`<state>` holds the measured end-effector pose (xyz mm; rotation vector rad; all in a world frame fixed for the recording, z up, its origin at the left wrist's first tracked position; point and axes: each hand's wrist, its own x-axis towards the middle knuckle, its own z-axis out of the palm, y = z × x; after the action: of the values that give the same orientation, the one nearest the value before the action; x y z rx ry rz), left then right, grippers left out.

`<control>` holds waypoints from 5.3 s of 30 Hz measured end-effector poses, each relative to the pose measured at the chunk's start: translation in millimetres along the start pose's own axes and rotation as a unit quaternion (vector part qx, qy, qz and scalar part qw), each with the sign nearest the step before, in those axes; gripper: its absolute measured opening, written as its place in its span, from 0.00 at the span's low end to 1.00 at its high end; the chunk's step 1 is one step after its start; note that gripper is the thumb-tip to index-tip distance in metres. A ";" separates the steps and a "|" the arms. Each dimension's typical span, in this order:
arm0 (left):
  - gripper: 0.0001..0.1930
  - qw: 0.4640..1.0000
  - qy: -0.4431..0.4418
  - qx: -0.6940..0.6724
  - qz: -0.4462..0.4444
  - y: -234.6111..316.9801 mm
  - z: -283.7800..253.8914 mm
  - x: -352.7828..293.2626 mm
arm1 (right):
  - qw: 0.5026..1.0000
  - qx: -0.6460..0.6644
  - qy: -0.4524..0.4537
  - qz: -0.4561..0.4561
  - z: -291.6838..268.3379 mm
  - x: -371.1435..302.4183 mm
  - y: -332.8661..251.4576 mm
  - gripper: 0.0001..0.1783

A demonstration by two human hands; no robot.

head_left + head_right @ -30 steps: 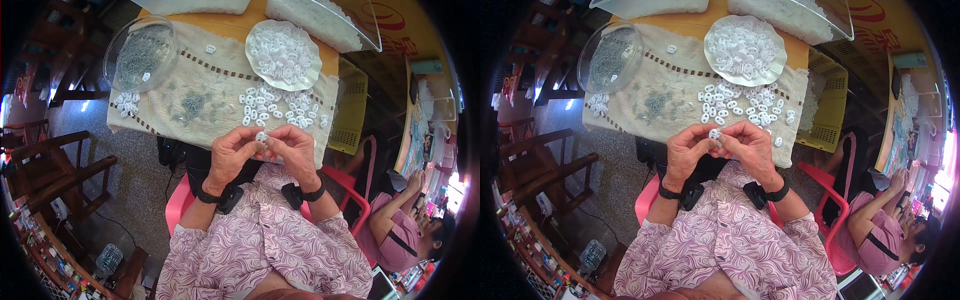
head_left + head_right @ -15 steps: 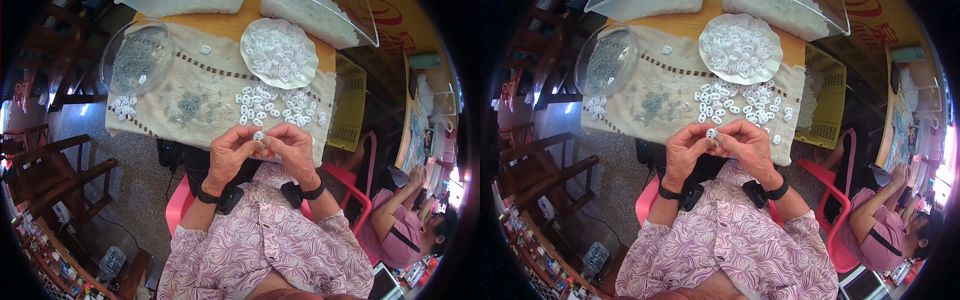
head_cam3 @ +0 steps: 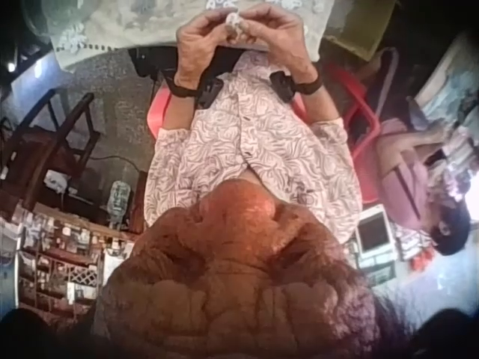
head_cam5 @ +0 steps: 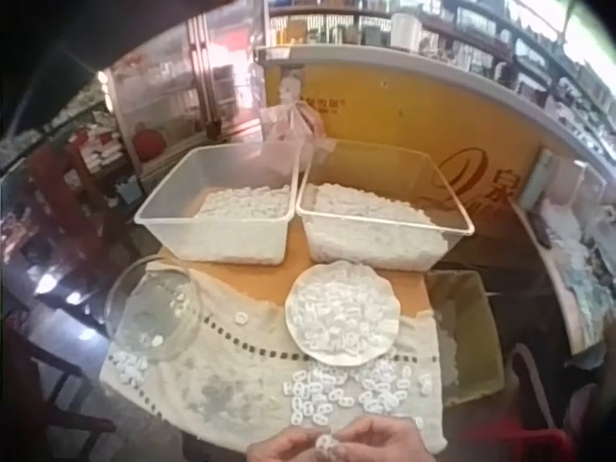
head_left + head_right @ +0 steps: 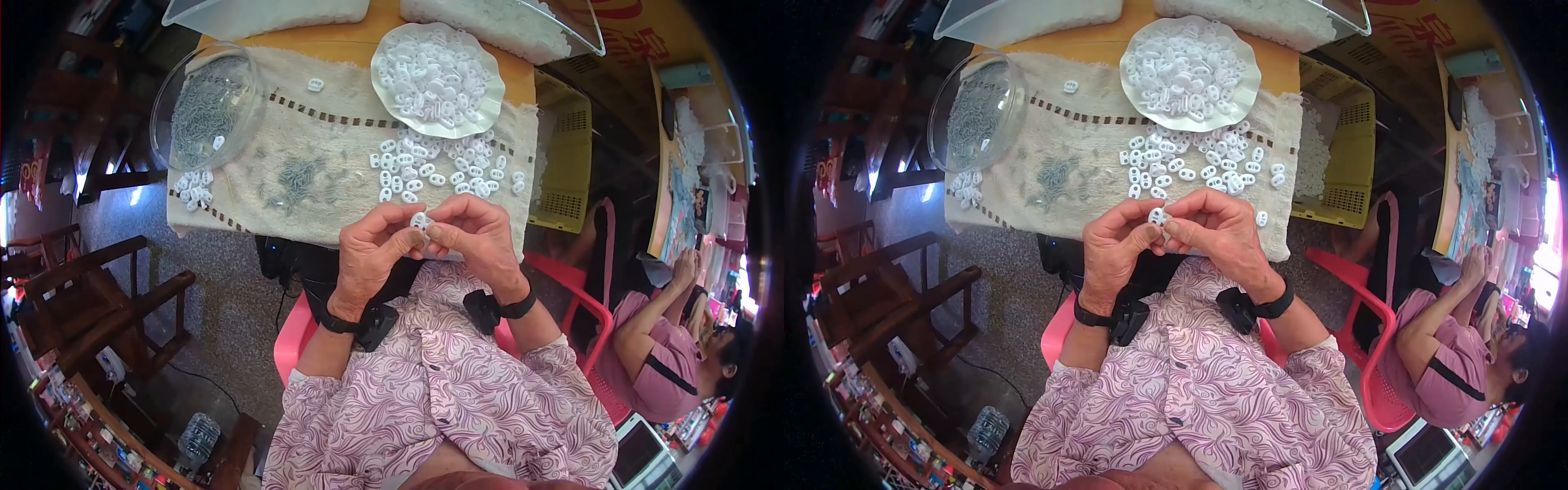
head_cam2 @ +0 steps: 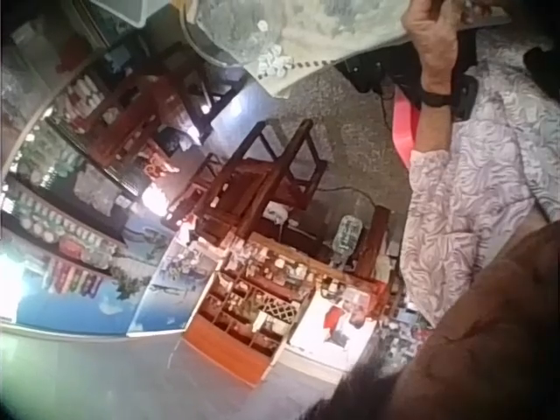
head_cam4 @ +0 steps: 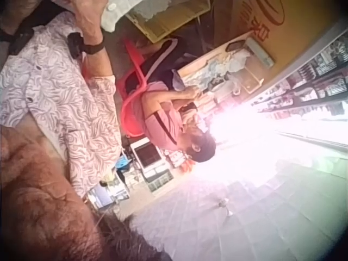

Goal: The person picks up a white plastic toggle and a metal spring by hand, inserts the spring into the toggle, and places the assembled piece onto a cloth, repeating this process several times.

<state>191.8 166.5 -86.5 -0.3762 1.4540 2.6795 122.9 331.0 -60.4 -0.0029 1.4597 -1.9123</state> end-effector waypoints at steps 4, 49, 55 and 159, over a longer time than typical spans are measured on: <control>0.13 1.000 -0.010 0.005 -0.003 2.3 4.4 1.9 | 0.999 0.001 -0.021 -0.043 -8.4 -0.4 3.8 0.09; 0.10 0.990 -0.092 0.014 -0.104 24.5 -8.2 7.2 | 0.996 -0.070 -0.052 -0.032 -3.5 -0.8 -3.8 0.04; 0.11 0.992 -0.077 -0.014 -0.094 14.1 -6.1 3.3 | 0.998 -0.049 -0.050 0.010 -5.7 1.6 -3.0 0.05; 0.07 0.856 0.101 0.457 0.220 -27.8 1.1 -13.0 | 0.741 -0.594 0.143 -0.278 -3.5 57.8 7.4 0.07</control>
<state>209.1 183.4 -105.4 -0.2520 2.9113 1.8353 82.6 302.2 -91.3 -0.8470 2.9019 -0.9999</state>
